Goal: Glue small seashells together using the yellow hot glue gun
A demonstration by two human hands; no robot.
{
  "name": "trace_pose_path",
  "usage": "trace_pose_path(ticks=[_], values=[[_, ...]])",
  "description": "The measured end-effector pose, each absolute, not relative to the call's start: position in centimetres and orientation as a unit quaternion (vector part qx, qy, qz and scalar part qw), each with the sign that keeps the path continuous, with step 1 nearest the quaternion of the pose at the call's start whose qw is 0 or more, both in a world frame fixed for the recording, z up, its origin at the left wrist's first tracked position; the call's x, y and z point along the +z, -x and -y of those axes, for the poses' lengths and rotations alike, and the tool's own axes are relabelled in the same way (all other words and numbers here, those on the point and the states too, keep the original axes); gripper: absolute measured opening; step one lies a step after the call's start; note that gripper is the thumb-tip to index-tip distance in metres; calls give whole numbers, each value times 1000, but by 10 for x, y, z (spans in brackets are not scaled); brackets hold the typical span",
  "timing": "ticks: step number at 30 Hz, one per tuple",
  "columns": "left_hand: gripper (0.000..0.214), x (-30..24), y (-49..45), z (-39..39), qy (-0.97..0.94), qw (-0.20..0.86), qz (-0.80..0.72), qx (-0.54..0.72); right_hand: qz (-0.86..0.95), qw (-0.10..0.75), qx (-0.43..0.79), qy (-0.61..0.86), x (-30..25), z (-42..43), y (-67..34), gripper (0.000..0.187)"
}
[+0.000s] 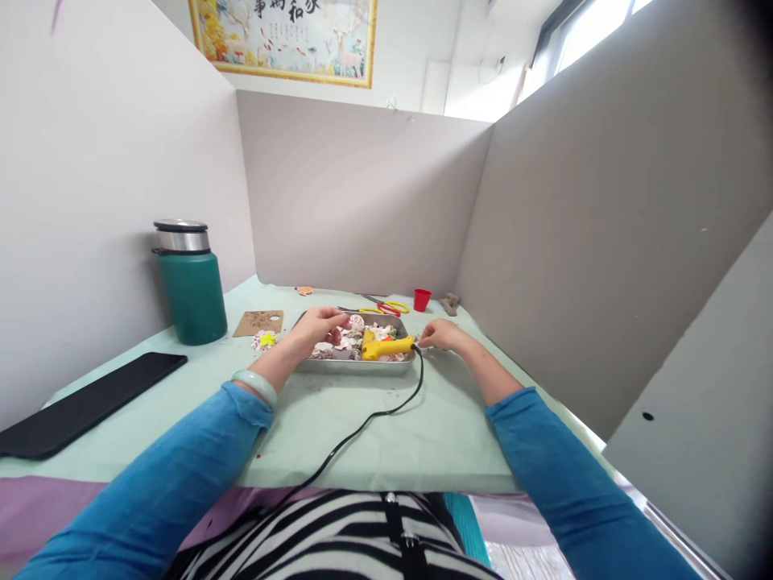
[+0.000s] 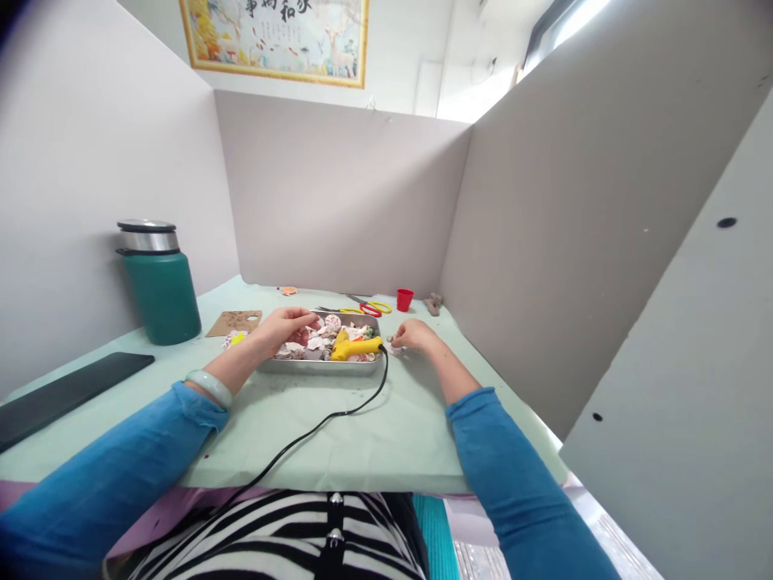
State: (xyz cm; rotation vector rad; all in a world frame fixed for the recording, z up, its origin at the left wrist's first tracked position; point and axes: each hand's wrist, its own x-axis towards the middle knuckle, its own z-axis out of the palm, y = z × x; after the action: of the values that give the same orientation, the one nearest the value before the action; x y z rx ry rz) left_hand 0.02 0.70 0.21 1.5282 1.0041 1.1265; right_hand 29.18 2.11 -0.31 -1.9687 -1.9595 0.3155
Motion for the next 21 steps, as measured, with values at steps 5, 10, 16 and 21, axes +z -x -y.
trace_pose_path(ticks=[5, 10, 16, 21], values=[[34, -2, 1, -11, -638, 472, -406, 453, 702, 132, 143, 685, -8, -25, -297, 18], [38, -5, 2, -15, -648, 474, -401, 441, 716, 121, 126, 676, -13, -28, -300, 29], [37, -5, 2, -16, -649, 469, -409, 438, 744, 87, 87, 657, -16, -25, -296, 15], [36, -6, 2, -17, -657, 466, -402, 435, 742, 107, 16, 662, -17, -26, -296, 20]])
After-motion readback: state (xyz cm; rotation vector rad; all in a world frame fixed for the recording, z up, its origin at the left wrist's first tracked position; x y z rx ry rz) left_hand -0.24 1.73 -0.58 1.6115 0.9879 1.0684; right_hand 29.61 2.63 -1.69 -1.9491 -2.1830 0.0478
